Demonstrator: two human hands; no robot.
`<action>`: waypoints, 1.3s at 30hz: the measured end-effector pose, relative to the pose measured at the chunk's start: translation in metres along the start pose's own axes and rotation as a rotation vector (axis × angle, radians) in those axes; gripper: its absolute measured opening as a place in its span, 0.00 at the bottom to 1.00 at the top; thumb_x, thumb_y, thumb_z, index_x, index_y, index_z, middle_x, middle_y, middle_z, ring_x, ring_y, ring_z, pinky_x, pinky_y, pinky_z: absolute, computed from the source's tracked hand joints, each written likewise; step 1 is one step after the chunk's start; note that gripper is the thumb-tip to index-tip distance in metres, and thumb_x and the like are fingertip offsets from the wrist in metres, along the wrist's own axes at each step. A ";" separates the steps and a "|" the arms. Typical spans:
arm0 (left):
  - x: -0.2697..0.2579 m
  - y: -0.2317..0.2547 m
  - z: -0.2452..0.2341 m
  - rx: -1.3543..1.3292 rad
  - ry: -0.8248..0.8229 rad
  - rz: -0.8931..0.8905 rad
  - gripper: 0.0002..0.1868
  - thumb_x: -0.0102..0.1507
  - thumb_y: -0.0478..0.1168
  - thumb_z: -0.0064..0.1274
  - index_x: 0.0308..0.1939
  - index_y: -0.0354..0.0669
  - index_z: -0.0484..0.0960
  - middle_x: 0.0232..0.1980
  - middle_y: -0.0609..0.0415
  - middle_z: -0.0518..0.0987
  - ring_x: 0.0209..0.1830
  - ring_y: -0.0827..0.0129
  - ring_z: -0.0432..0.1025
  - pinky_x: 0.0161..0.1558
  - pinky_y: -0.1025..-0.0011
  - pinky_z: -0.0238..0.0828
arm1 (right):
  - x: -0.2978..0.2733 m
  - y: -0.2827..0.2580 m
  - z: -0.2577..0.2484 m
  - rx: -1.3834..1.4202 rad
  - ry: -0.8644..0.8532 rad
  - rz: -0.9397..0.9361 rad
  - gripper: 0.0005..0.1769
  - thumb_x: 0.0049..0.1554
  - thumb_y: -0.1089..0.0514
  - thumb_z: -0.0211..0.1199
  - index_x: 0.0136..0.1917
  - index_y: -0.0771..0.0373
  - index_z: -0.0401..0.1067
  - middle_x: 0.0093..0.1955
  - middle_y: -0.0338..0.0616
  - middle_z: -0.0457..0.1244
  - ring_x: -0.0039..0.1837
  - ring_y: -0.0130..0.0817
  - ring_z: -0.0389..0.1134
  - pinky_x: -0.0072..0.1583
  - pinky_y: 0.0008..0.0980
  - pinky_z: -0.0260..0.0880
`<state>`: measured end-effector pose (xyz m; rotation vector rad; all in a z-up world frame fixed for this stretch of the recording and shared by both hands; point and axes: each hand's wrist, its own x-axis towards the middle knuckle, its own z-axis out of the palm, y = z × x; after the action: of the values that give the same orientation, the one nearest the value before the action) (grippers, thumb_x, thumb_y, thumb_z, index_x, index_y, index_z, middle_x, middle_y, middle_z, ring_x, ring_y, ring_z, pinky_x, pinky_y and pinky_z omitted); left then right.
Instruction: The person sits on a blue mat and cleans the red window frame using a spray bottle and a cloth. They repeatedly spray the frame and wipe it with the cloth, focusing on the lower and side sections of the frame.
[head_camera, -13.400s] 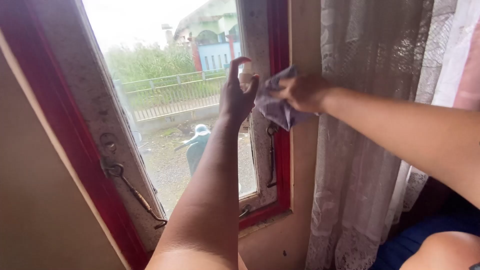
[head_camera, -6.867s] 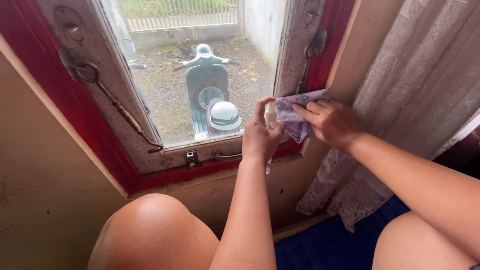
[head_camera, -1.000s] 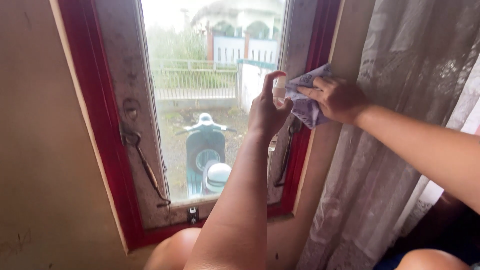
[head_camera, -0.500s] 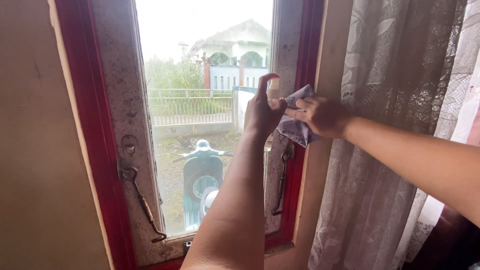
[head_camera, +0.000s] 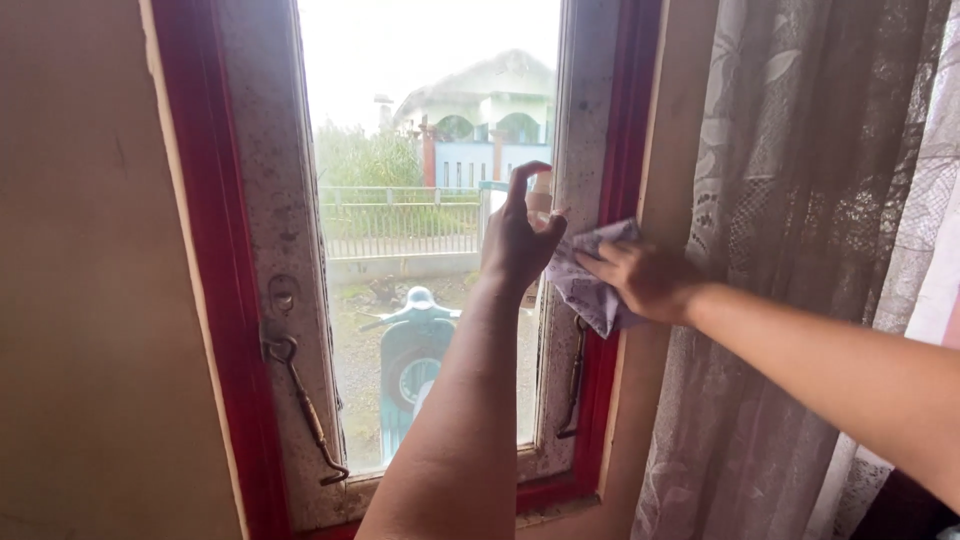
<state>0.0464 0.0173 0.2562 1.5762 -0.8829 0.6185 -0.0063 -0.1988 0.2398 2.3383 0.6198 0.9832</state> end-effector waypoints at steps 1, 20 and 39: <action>0.000 0.003 -0.001 0.000 0.002 0.002 0.32 0.60 0.38 0.51 0.65 0.73 0.64 0.42 0.40 0.83 0.47 0.43 0.79 0.52 0.51 0.72 | 0.001 0.003 -0.006 -0.002 0.002 -0.001 0.26 0.59 0.63 0.46 0.68 0.52 0.71 0.53 0.44 0.65 0.49 0.40 0.73 0.52 0.39 0.76; 0.000 0.015 0.010 0.042 -0.027 0.011 0.31 0.61 0.41 0.51 0.66 0.73 0.62 0.47 0.34 0.82 0.52 0.37 0.77 0.55 0.48 0.70 | 0.011 0.026 -0.021 -0.040 -0.086 0.063 0.32 0.58 0.61 0.48 0.74 0.45 0.63 0.55 0.41 0.62 0.53 0.41 0.72 0.57 0.40 0.74; -0.095 -0.025 0.023 0.098 -0.065 -0.198 0.29 0.61 0.43 0.50 0.65 0.74 0.63 0.40 0.39 0.82 0.50 0.36 0.77 0.52 0.46 0.71 | -0.070 -0.018 0.056 -0.034 0.289 0.128 0.27 0.59 0.59 0.53 0.72 0.59 0.66 0.47 0.44 0.57 0.47 0.44 0.67 0.48 0.39 0.72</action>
<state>0.0107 0.0149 0.1619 1.7556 -0.7418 0.4771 -0.0122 -0.2425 0.1596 2.2462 0.5617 1.3954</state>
